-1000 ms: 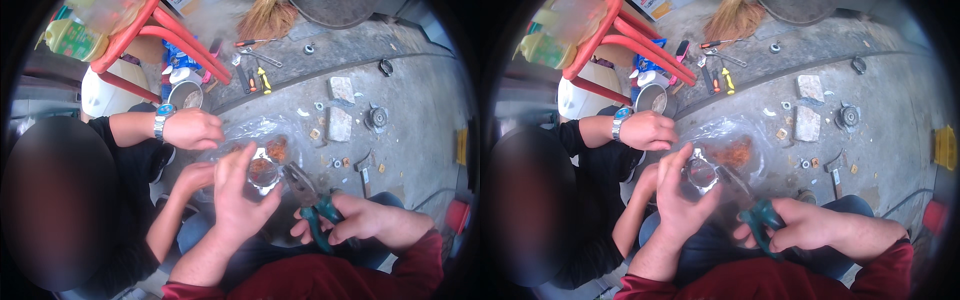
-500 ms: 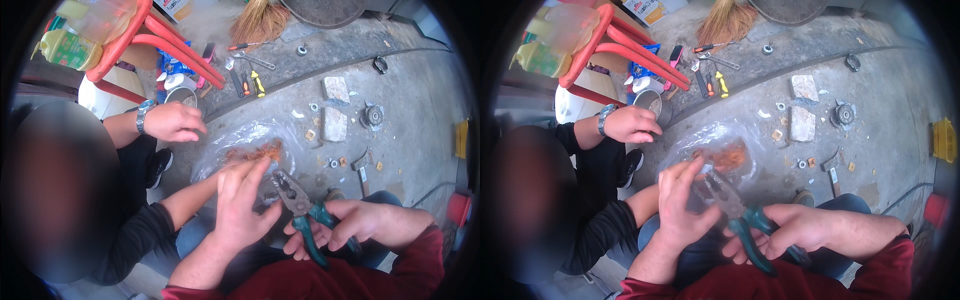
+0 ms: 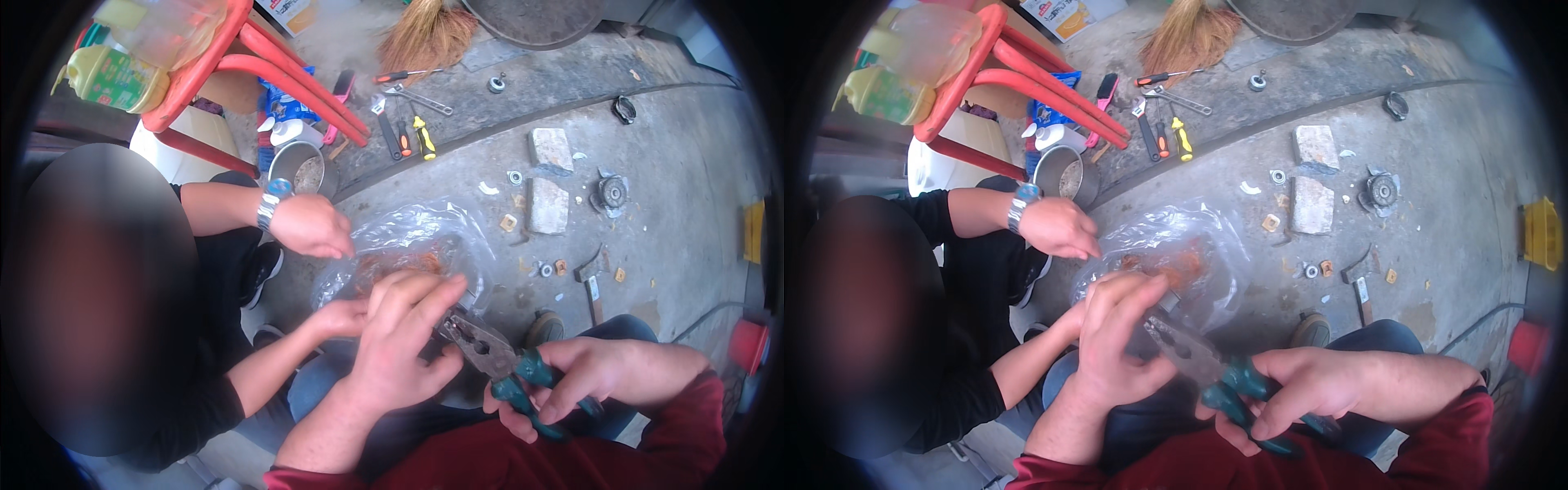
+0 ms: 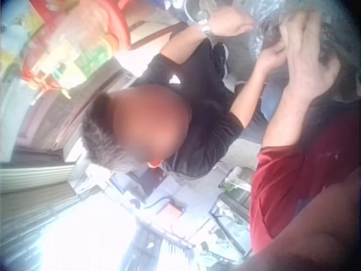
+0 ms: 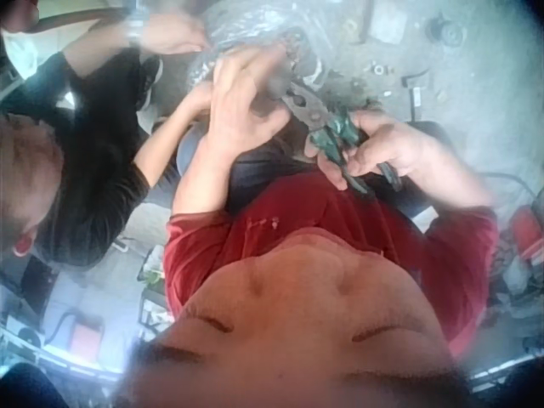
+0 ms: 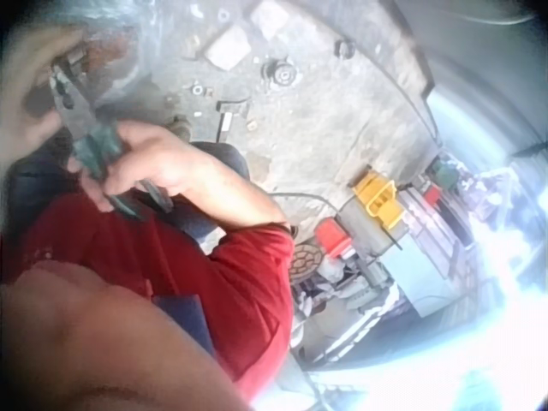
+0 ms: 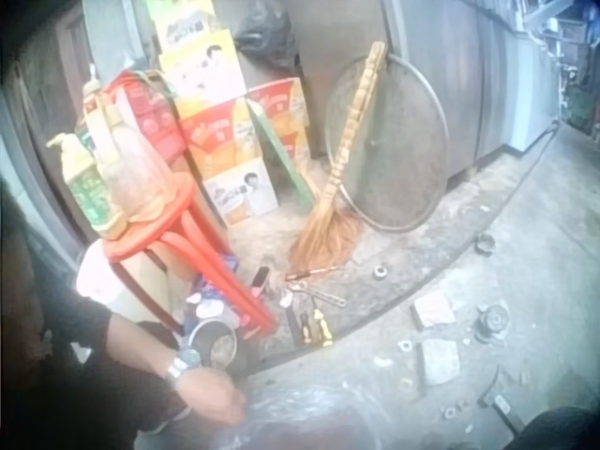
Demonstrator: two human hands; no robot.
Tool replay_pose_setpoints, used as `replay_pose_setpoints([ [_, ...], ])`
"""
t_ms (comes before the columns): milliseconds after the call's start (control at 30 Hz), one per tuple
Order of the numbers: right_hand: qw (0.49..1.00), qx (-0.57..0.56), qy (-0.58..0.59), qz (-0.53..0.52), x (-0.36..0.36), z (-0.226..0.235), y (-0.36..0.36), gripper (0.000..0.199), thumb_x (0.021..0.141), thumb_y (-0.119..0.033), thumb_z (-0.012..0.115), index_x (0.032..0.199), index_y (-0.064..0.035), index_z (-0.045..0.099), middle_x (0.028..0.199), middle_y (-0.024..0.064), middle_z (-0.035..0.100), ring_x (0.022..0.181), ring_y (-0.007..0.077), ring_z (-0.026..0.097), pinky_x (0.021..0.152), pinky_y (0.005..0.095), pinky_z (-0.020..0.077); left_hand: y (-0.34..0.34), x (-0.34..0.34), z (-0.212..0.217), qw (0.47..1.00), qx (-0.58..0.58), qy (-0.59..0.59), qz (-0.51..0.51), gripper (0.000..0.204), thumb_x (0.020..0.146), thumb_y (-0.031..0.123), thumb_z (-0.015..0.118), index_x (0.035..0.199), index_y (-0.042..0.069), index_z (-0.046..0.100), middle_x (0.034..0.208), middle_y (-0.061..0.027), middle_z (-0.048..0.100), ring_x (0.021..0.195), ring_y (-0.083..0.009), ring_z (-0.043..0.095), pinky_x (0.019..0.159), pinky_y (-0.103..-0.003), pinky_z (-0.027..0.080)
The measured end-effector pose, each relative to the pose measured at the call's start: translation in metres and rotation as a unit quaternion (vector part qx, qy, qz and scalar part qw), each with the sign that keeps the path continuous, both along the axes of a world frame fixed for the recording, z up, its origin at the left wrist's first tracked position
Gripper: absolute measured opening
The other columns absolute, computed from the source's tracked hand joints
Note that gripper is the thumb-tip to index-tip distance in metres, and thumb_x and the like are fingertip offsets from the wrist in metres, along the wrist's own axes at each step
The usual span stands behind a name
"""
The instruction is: The person uses pliers to remove a metal ring from a plastic bag and then uses a hammer to break apart a dried food item. They then assemble a metal fan blade onto a central hub, using pliers to tighten a screw. A child is present in the scene.
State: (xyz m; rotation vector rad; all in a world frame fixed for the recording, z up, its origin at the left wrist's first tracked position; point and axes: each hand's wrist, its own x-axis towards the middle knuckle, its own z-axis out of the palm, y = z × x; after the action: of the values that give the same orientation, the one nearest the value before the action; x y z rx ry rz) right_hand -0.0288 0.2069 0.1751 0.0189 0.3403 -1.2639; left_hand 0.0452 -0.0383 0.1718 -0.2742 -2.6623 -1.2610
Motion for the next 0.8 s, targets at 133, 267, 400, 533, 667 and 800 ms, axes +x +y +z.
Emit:
replay_pose_setpoints([
  [133, 1.0, -0.023, 0.015, -0.005, 0.002, 0.002, 0.001, 0.056, 0.081, -0.011, 0.069, 0.133, 0.0, 0.05, 0.097, 0.0114, 0.063, 0.09, 0.0192, 0.06, 0.08, 0.0292, 0.0435, 0.004, 0.001, -0.007, 0.975, 0.219, -0.037, 0.007, 0.079, 0.062, -0.002, 0.074, 0.137, 0.006, 0.05, 0.127, -0.0127, 0.051, 0.122, -0.0322, 0.049, 0.094, -0.044, 0.046],
  [267, 0.998, -0.059, -0.01, -0.011, 0.003, -0.003, 0.002, 0.054, 0.083, -0.011, 0.069, 0.133, 0.0005, 0.05, 0.097, 0.0112, 0.063, 0.091, 0.0196, 0.061, 0.081, 0.0295, 0.0436, 0.003, 0.009, -0.008, 0.767, 0.608, -0.204, 0.029, 0.062, 0.086, 0.007, 0.066, 0.142, 0.001, 0.04, 0.138, -0.0111, 0.044, 0.12, -0.0248, 0.052, 0.089, -0.039, 0.05],
  [400, 0.998, -0.054, -0.035, -0.015, 0.001, 0.003, 0.003, 0.056, 0.083, -0.011, 0.069, 0.134, 0.0008, 0.049, 0.097, 0.0115, 0.062, 0.091, 0.0206, 0.061, 0.082, 0.0306, 0.0438, -0.01, 0.015, -0.018, 0.72, 0.631, -0.289, 0.003, 0.04, 0.103, 0.022, 0.049, 0.134, -0.003, 0.047, 0.122, -0.0153, 0.059, 0.097, -0.0186, 0.063, 0.073, -0.03, 0.056],
  [533, 0.998, -0.053, -0.028, -0.022, 0.003, 0.002, 0.003, 0.055, 0.085, -0.009, 0.068, 0.135, 0.0007, 0.048, 0.096, 0.0107, 0.062, 0.089, 0.0194, 0.061, 0.082, 0.0304, 0.0443, -0.011, 0.017, -0.02, 0.724, 0.616, -0.309, 0.042, 0.04, 0.102, 0.025, 0.052, 0.129, -0.004, 0.055, 0.125, -0.0177, 0.059, 0.094, -0.0185, 0.064, 0.069, -0.029, 0.056],
  [667, 0.994, -0.037, 0.098, -0.006, 0.004, 0.003, -0.002, 0.043, 0.088, -0.005, 0.066, 0.128, 0.0003, 0.052, 0.094, 0.0072, 0.063, 0.086, 0.0151, 0.06, 0.081, 0.0288, 0.0458, -0.01, 0.017, -0.017, 0.801, 0.531, -0.26, 0.088, 0.035, 0.102, 0.025, 0.053, 0.119, -0.004, 0.063, 0.127, -0.0193, 0.06, 0.092, -0.0139, 0.063, 0.068, -0.026, 0.055],
  [800, 0.975, 0.023, 0.22, -0.008, 0.003, 0.013, -0.005, 0.029, 0.088, -0.003, 0.066, 0.115, -0.0019, 0.055, 0.093, 0.0043, 0.063, 0.084, 0.0118, 0.06, 0.077, 0.0289, 0.0479, -0.01, 0.018, -0.01, 0.84, 0.462, -0.249, 0.139, 0.032, 0.1, 0.023, 0.057, 0.115, -0.004, 0.065, 0.114, -0.0161, 0.067, 0.084, -0.0125, 0.064, 0.069, -0.023, 0.053],
])
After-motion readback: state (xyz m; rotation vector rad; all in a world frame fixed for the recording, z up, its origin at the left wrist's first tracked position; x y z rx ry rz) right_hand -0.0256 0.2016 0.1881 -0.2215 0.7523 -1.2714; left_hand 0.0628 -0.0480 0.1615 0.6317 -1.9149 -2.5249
